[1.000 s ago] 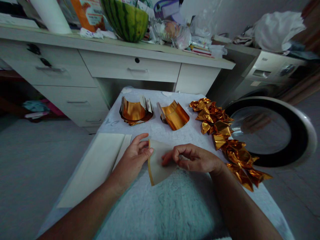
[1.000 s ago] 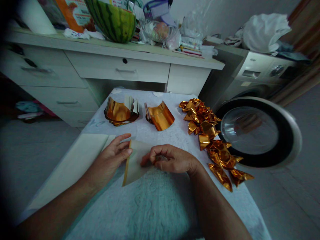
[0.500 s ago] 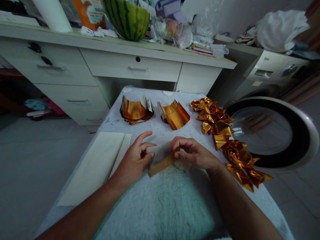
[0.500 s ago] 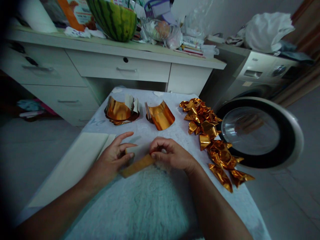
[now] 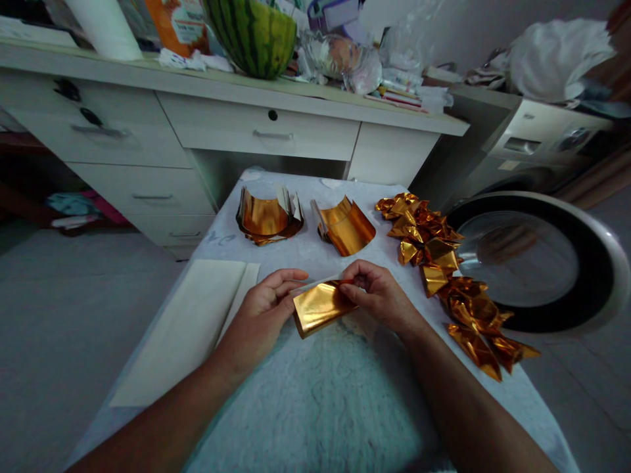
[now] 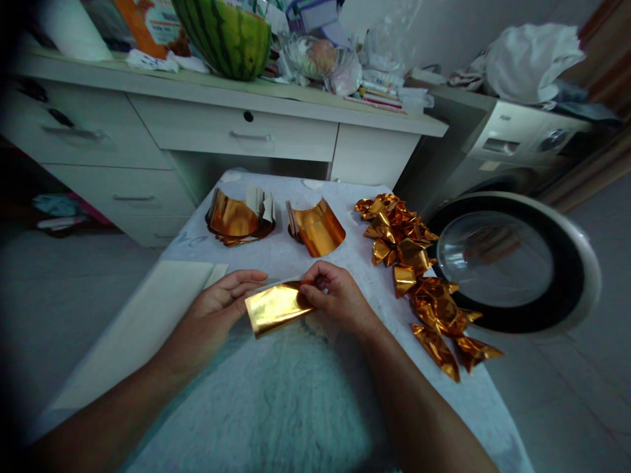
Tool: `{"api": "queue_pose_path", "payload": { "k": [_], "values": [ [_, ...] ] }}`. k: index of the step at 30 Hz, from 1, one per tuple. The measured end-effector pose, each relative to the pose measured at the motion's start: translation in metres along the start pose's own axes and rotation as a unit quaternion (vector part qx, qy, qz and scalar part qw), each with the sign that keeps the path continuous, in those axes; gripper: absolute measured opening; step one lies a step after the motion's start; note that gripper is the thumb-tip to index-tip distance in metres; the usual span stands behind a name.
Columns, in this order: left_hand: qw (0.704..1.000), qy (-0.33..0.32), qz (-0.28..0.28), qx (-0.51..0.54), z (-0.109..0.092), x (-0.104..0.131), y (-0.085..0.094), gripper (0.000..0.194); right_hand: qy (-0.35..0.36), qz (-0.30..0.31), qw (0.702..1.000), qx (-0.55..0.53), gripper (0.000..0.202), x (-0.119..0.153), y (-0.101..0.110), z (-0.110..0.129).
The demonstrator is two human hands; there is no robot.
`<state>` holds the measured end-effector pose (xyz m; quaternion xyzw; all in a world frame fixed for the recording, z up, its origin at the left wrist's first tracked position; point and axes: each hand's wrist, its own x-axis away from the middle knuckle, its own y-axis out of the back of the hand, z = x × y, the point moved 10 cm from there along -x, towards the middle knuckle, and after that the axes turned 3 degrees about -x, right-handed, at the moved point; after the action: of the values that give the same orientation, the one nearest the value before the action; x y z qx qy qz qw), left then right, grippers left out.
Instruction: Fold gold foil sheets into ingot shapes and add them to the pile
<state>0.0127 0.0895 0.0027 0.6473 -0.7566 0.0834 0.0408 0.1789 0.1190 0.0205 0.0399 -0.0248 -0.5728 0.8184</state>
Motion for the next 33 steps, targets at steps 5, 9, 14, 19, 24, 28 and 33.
{"api": "queue_pose_path", "payload": {
  "k": [5,9,14,19,24,28,33],
  "values": [
    [0.999,-0.041,-0.009,0.004,-0.005,0.002,0.005,0.038,-0.004,-0.024,0.999,-0.048,0.022,-0.001,0.002,-0.005],
    [1.0,0.004,0.02,0.006,0.001,0.0,-0.003,0.039,0.013,-0.046,0.995,-0.084,0.026,-0.001,0.006,-0.004],
    [0.997,0.008,-0.012,-0.073,0.005,-0.004,0.005,0.022,0.018,-0.051,0.995,-0.089,0.047,-0.001,0.008,0.0],
    [0.994,-0.007,-0.034,-0.105,0.001,-0.003,0.01,0.022,-0.03,-0.021,0.992,-0.117,0.05,0.0,0.004,-0.007],
    [0.992,-0.017,-0.034,-0.118,-0.004,-0.002,0.008,0.023,-0.072,0.002,0.99,-0.125,0.033,0.002,-0.002,-0.014],
    [0.992,-0.013,-0.037,-0.118,-0.003,-0.002,0.009,0.022,-0.059,-0.007,0.993,-0.099,0.033,0.002,0.0,-0.01],
    [0.996,-0.013,-0.022,-0.083,-0.005,-0.002,0.006,0.023,-0.053,-0.003,0.994,-0.097,0.034,0.001,-0.001,-0.007]
  ]
}}
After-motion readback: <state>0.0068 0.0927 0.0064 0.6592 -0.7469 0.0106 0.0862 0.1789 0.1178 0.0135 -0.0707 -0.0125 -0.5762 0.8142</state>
